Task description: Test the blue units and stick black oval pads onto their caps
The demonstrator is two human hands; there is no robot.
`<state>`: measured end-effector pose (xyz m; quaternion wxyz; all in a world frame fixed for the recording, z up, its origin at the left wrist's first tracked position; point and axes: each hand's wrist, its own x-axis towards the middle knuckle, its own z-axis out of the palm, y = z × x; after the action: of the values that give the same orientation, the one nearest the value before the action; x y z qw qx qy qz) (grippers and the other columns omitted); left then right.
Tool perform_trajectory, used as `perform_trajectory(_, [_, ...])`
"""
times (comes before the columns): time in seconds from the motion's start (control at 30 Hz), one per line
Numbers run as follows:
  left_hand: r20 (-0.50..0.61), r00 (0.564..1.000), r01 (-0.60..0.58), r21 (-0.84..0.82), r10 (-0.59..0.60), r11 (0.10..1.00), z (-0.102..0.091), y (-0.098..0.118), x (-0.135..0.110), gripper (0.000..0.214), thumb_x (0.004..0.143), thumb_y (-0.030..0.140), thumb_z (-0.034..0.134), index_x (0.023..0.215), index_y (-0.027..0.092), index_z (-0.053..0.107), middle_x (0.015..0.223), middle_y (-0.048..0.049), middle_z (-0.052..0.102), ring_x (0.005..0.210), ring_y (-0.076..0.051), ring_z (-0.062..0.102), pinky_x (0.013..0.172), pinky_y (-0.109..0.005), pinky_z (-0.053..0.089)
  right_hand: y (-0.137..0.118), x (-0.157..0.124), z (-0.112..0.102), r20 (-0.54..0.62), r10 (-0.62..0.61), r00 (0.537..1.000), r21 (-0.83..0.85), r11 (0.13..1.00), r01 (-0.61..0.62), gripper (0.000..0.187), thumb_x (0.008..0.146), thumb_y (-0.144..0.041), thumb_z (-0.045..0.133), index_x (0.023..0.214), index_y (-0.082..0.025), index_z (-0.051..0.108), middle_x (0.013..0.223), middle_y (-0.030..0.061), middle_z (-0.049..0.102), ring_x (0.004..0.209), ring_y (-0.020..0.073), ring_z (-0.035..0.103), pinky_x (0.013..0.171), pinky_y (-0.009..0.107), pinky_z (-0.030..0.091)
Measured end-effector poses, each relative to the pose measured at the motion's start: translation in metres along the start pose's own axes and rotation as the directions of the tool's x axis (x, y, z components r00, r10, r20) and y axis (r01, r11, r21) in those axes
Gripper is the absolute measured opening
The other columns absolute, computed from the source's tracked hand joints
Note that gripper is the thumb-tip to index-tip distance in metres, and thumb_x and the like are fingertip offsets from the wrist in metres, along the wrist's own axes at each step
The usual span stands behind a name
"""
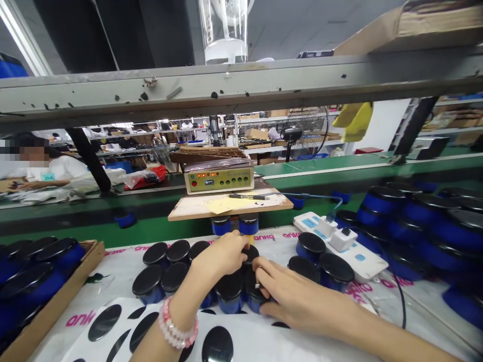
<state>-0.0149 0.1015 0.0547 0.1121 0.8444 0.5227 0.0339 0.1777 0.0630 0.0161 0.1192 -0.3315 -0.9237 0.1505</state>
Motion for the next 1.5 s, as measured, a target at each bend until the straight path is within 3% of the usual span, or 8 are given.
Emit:
perform_trajectory(0.13, [-0.002,1.0,0.011,0.007,-0.011,1.0,0.003,0.002,0.001,0.026,0.082,0.016,0.05,0.105,0.018,0.061,0.106,-0.0088,0.057,0.099,-0.022,0.058,0.087,-0.033,0.045,-0.002,0.006,0.001,0.003,0.005,1.0,-0.04,0.999,-0.005,0.021,0.082,-0.025,0.062,0.1,-0.022,0.051,0.112,0.0046,0.051,0.092,0.0194,0.056,0.075,0.028,0.046])
perform_trajectory(0.3, [-0.005,1.0,0.006,0.034,-0.006,0.999,0.0,0.013,-0.003,0.026,0.081,0.017,0.052,0.105,0.017,0.061,0.104,-0.0103,0.058,0.098,-0.027,0.057,0.087,-0.04,0.045,0.019,0.005,-0.039,-0.094,0.104,0.99,-0.133,0.984,-0.116,0.021,0.09,-0.04,0.051,0.09,-0.02,0.046,0.089,0.0023,0.055,0.075,0.0166,0.055,0.064,0.027,0.043])
perform_trajectory(0.43, [-0.005,0.999,-0.04,0.019,0.04,0.999,0.001,0.026,-0.008,0.025,0.084,0.029,0.053,0.104,0.018,0.061,0.107,-0.0093,0.056,0.103,-0.027,0.053,0.089,-0.04,0.044,0.059,-0.001,-0.056,-0.204,0.358,0.911,-0.473,0.779,-0.412,0.02,0.093,-0.031,0.043,0.096,-0.012,0.051,0.099,0.0153,0.055,0.086,0.0277,0.058,0.071,0.037,0.042])
perform_trajectory(0.63, [0.144,0.982,-0.112,-0.086,0.124,0.99,0.015,0.038,-0.006,0.068,0.065,0.056,0.068,0.123,0.021,0.054,0.139,-0.0132,0.038,0.133,-0.035,0.025,0.105,-0.049,0.029,0.093,0.003,-0.044,-0.11,0.441,0.891,-0.477,0.763,-0.437,0.026,0.084,-0.019,0.054,0.107,-0.008,0.052,0.103,0.0177,0.058,0.087,0.0292,0.06,0.073,0.038,0.044])
perform_trajectory(0.93, [0.19,0.975,-0.106,-0.07,0.117,0.992,0.023,0.039,-0.003,0.064,0.064,0.05,0.068,0.118,0.017,0.059,0.135,-0.0166,0.045,0.136,-0.036,0.02,0.107,-0.052,0.025,0.04,-0.006,-0.052,-0.035,0.299,0.954,-0.406,0.868,-0.287,0.033,0.079,-0.047,0.06,0.095,-0.019,0.054,0.101,0.0072,0.06,0.091,0.0237,0.057,0.073,0.032,0.048])
perform_trajectory(1.07, [0.193,0.974,-0.109,-0.058,0.119,0.992,0.025,0.036,-0.002,0.061,0.065,0.05,0.067,0.117,0.018,0.06,0.135,-0.016,0.046,0.135,-0.037,0.021,0.107,-0.054,0.022,0.023,-0.011,-0.045,0.062,0.22,0.974,-0.428,0.887,-0.173,0.016,0.07,-0.017,0.069,0.083,-0.021,0.059,0.089,0.0027,0.062,0.088,0.0226,0.057,0.077,0.03,0.046])
perform_trajectory(1.27, [0.185,0.976,-0.102,-0.066,0.113,0.993,0.026,0.036,-0.002,0.061,0.064,0.049,0.068,0.117,0.02,0.06,0.136,-0.0139,0.046,0.135,-0.036,0.023,0.108,-0.052,0.024,0.039,0.001,-0.037,-0.036,0.263,0.964,-0.5,0.831,-0.245,0.023,0.067,-0.003,0.061,0.088,-0.012,0.063,0.098,0.0152,0.061,0.096,0.0345,0.054,0.078,0.042,0.044])
perform_trajectory(1.5, [0.168,0.982,-0.083,-0.056,0.091,0.995,0.025,0.037,-0.002,0.062,0.062,0.044,0.069,0.118,0.019,0.06,0.137,-0.014,0.047,0.135,-0.036,0.024,0.107,-0.053,0.025,0.042,-0.007,-0.069,-0.314,0.283,0.906,-0.366,0.845,-0.391,0.018,0.085,-0.036,0.055,0.087,-0.019,0.05,0.089,0.0039,0.058,0.074,0.0173,0.056,0.063,0.028,0.044])
